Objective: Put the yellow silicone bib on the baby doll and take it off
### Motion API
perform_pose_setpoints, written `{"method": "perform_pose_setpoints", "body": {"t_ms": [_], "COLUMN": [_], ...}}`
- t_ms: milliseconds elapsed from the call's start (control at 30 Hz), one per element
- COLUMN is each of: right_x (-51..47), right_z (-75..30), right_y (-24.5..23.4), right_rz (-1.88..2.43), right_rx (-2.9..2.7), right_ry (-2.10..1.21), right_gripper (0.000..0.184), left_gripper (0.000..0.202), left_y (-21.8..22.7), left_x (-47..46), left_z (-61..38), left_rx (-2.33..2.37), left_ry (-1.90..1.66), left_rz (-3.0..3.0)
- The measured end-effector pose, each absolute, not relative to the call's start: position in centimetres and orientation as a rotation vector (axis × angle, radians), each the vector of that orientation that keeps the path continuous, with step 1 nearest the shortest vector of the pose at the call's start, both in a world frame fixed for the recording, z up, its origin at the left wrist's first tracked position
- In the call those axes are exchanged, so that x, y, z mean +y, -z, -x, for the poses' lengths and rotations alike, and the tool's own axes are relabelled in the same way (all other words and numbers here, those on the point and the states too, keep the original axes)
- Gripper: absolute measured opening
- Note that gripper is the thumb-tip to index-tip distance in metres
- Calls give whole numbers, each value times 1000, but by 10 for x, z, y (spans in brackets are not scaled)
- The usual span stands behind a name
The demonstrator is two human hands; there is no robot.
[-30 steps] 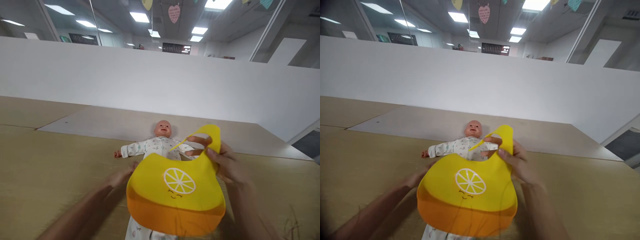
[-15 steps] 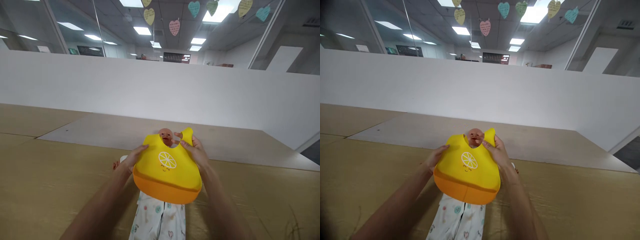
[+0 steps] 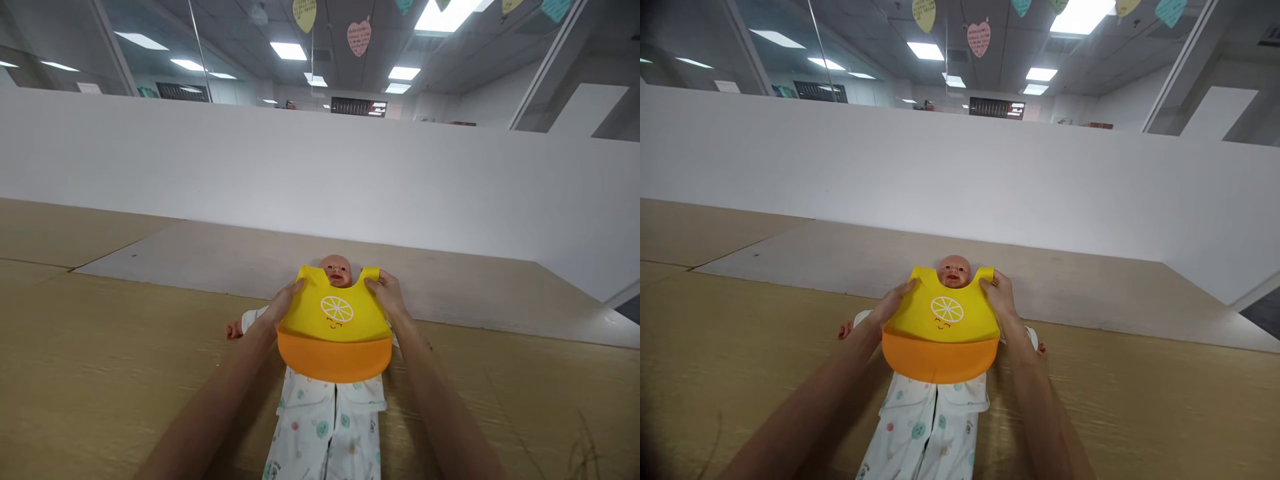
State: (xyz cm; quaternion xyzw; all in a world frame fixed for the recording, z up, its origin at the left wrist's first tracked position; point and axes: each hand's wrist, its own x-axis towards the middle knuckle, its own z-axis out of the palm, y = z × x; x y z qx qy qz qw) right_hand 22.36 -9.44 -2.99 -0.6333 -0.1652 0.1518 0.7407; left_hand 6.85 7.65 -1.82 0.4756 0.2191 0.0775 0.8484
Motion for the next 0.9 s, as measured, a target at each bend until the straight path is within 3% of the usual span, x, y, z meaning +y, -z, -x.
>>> {"method": "perform_pose_setpoints", "body": {"t_ms": [167, 633, 900], "right_x": [-93, -88, -87], "right_z": [-229, -231, -233], "right_y": [50, 67, 71], "right_rz": [1455, 1636, 1652], "right_rx": [-355, -360, -239], "right_ry": [-327, -367, -290], "right_gripper": [29, 30, 30], "left_gripper": [36, 28, 62], "left_y": [33, 48, 55], "left_x": [79, 105, 110], "left_z": [-74, -78, -80], "left_rx": [463, 712, 716], "left_ry": [-169, -315, -540], "left_rz": [-1061, -1521, -1766]}}
